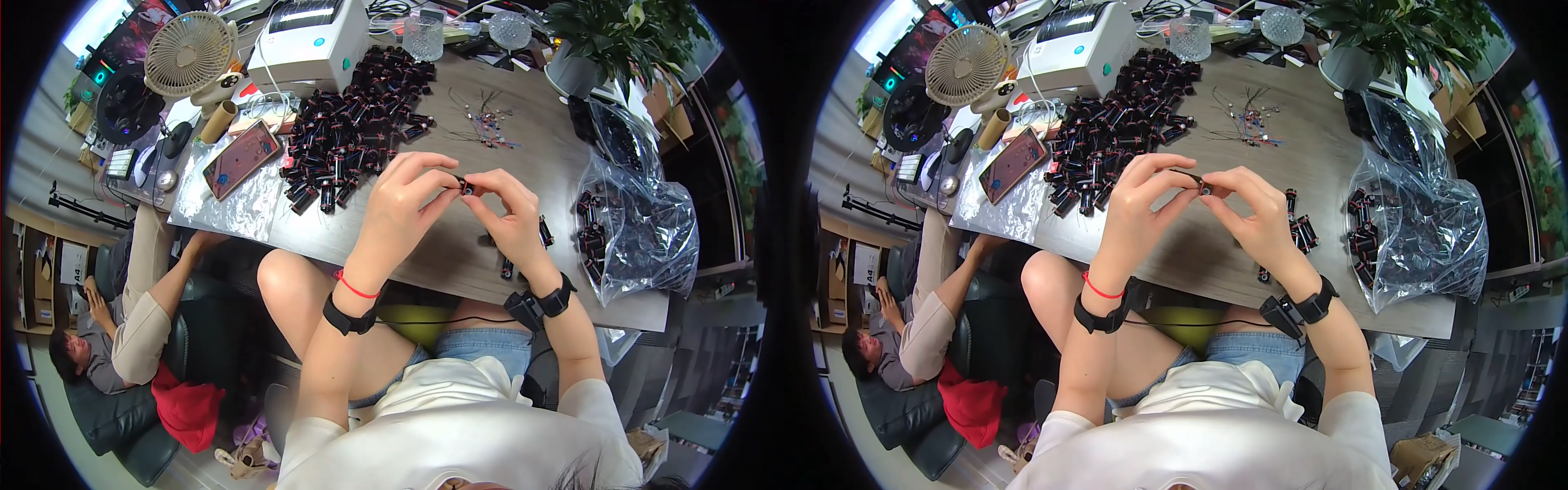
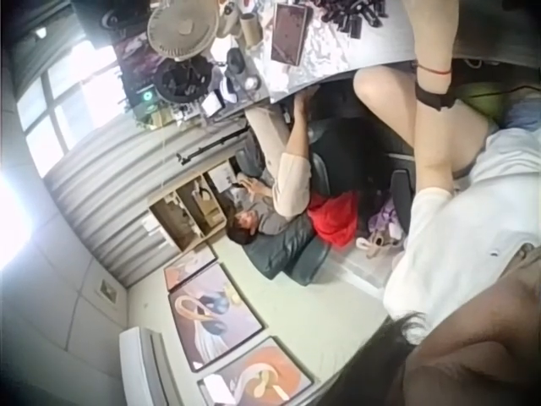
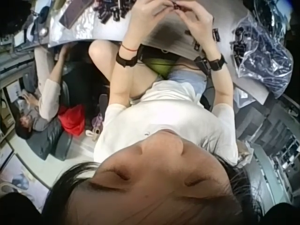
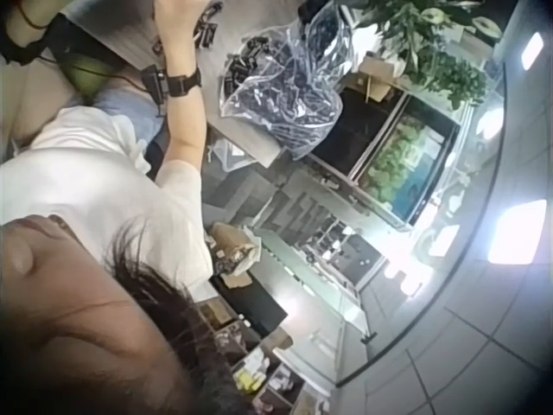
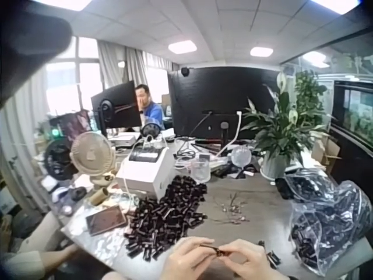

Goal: The person picks up a battery holder and a small light, inserts the light into the holder by hand, and then places the assembled unit onto the table.

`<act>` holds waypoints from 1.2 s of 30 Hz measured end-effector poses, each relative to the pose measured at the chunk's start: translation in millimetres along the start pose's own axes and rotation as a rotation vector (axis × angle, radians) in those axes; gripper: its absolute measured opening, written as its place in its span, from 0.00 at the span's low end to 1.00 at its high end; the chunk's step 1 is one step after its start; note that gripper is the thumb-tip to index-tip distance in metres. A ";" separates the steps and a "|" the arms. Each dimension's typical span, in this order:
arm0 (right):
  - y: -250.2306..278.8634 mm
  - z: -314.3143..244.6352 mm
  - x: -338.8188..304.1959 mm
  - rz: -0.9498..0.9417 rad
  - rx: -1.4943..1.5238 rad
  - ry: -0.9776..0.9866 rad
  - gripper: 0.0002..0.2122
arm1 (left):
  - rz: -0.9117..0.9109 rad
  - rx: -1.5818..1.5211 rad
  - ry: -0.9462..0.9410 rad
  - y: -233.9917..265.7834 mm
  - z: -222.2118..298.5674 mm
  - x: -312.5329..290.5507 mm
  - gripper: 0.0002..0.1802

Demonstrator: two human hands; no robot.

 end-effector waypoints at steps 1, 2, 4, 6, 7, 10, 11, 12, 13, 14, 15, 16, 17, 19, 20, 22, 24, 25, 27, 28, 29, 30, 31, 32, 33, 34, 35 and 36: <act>0.0 -6.2 0.0 -0.002 -0.060 0.045 0.12 | -0.011 0.024 -0.019 0.7 1.3 1.6 0.07; -0.9 -11.3 -0.5 -0.005 -0.120 0.091 0.12 | -0.021 0.048 -0.038 0.7 3.0 2.2 0.07; -0.1 -8.3 0.0 0.007 -0.117 0.073 0.12 | 0.000 0.048 -0.016 1.0 2.4 1.3 0.07; 2.1 -3.7 0.4 0.031 -0.111 0.037 0.11 | 0.042 0.048 0.027 1.7 0.0 -0.3 0.07; 1.6 -4.3 0.6 0.030 -0.111 0.037 0.11 | 0.042 0.048 0.028 0.1 0.0 -1.1 0.07; 1.1 -5.2 2.3 0.043 -0.127 0.003 0.09 | 0.055 0.008 0.094 -4.0 -7.8 -5.7 0.08; 1.2 -4.9 2.5 0.043 -0.127 0.003 0.09 | 0.055 0.007 0.094 -3.6 -8.5 -6.3 0.08; 0.6 -3.7 3.2 0.035 -0.118 -0.004 0.08 | 0.041 0.004 0.099 -3.5 -10.2 -6.9 0.09; -0.1 -2.4 3.9 0.026 -0.108 -0.011 0.08 | 0.027 0.002 0.104 -3.2 -11.8 -7.5 0.10; -0.3 -1.0 4.3 0.019 -0.100 -0.018 0.07 | 0.013 -0.002 0.109 -3.3 -11.3 -5.5 0.11; 0.7 0.2 4.0 0.020 -0.101 -0.017 0.07 | 0.013 -0.003 0.107 -2.4 -8.8 -2.5 0.11; 2.2 6.0 3.8 0.014 -0.054 -0.056 0.07 | 0.046 -0.030 0.086 1.0 -4.1 0.7 0.11; 3.6 11.8 3.4 0.008 -0.008 -0.094 0.07 | 0.079 -0.057 0.064 5.4 2.1 5.6 0.12; 4.1 16.7 3.2 0.002 0.040 -0.129 0.07 | 0.113 -0.082 0.041 8.5 4.1 6.4 0.13; 3.0 18.8 3.0 -0.009 0.116 -0.152 0.07 | 0.064 -0.115 0.046 1.4 -0.2 3.3 0.13; 0.8 22.1 2.2 -0.030 0.269 -0.196 0.07 | -0.035 -0.181 0.056 -11.3 -5.4 -0.8 0.14; 7.6 18.1 1.5 -0.001 0.283 -0.177 0.07 | 0.014 -0.361 0.243 -12.3 -18.8 -7.6 0.13; 13.2 15.4 0.9 0.028 0.297 -0.160 0.08 | 0.063 -0.543 0.433 -15.9 -30.2 -15.1 0.11; 16.2 11.9 0.2 0.057 0.311 -0.142 0.08 | 0.113 -0.723 0.621 -24.2 -43.5 -25.9 0.10; 17.2 -6.1 -0.8 0.089 0.187 0.020 0.08 | 0.122 -0.782 0.622 -28.5 -47.6 -28.2 0.10; 15.1 -24.4 -4.8 0.120 0.064 0.181 0.08 | 0.133 -0.841 0.623 -31.0 -50.1 -29.6 0.10; 12.4 -41.2 -11.9 0.150 -0.061 0.341 0.08 | 0.143 -0.899 0.625 -32.9 -51.4 -30.6 0.09; 11.9 -41.7 -13.4 0.148 -0.059 0.341 0.08 | 0.145 -0.897 0.626 -34.1 -52.8 -32.0 0.09; 6.0 -40.8 -14.2 0.074 -0.008 0.330 0.08 | 0.142 -0.917 0.631 -37.5 -53.5 -33.4 0.09; 0.0 -40.1 -15.4 0.000 0.042 0.319 0.07 | 0.140 -0.936 0.636 -40.7 -53.5 -34.3 0.10; -5.7 -39.0 -16.5 -0.074 0.091 0.308 0.07 | 0.136 -0.957 0.640 -43.8 -53.4 -34.2 0.10; -5.3 -39.8 -17.4 -0.074 0.092 0.307 0.07 | 0.137 -0.956 0.641 -44.8 -53.7 -34.4 0.10; 5.6 -28.2 -12.7 -0.003 0.274 0.168 0.07 | 0.128 -0.952 0.645 -46.3 -53.5 -35.1 0.10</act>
Point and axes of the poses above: each hand's wrist, its own x-axis towards the middle knuckle, its own y-axis out of the back of the hand, z = x × y, the point moved 10 cm from there along x, towards the middle knuckle, and after that the axes turned 7 degrees about -y, right-handed, at the moved point
